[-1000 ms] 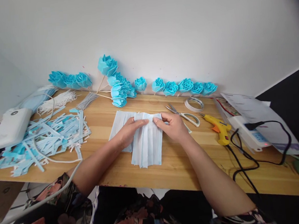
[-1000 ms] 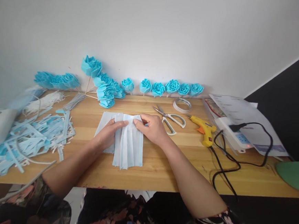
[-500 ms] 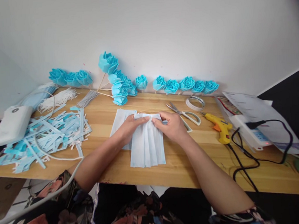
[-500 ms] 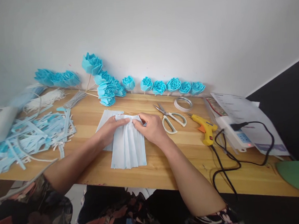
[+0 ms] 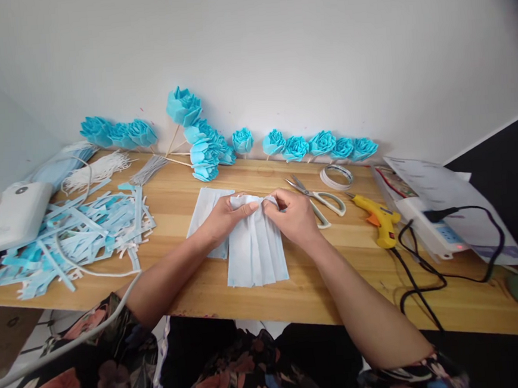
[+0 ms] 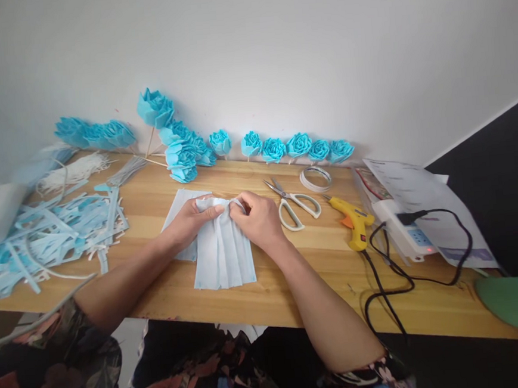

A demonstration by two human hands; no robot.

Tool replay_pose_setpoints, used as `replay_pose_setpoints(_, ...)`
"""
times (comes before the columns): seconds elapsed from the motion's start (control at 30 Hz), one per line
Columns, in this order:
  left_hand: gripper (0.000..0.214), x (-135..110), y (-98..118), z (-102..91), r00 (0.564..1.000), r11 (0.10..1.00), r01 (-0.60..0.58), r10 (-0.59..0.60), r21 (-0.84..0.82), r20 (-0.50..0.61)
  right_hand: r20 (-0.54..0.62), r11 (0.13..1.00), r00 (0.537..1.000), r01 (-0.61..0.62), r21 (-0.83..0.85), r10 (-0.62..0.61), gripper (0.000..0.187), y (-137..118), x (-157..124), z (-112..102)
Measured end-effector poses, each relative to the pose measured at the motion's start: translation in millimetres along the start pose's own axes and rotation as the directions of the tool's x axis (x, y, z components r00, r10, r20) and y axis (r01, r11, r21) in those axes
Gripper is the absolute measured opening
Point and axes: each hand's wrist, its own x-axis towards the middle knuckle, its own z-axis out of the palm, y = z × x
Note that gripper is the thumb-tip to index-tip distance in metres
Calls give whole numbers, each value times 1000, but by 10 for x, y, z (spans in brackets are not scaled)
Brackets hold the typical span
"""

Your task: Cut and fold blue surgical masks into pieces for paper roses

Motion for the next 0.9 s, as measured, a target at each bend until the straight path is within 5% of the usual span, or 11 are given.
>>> replay_pose_setpoints(0.3, 35, 36, 15, -33, 1000, 1000, 11, -10, 18, -15, 209, 761, 930, -367, 535, 302, 23, 71, 55, -27)
replay_pose_setpoints(0.7, 36, 31, 8, -59, 999, 1000, 5, -6, -21, -36, 357, 688, 904, -415, 595, 236, 31, 111, 26, -7)
replay_pose_setpoints(0.9, 42, 55, 4, -70, 997, 998, 29, -33, -60, -63, 301, 697, 908, -418, 582, 292, 36, 87, 20, 30)
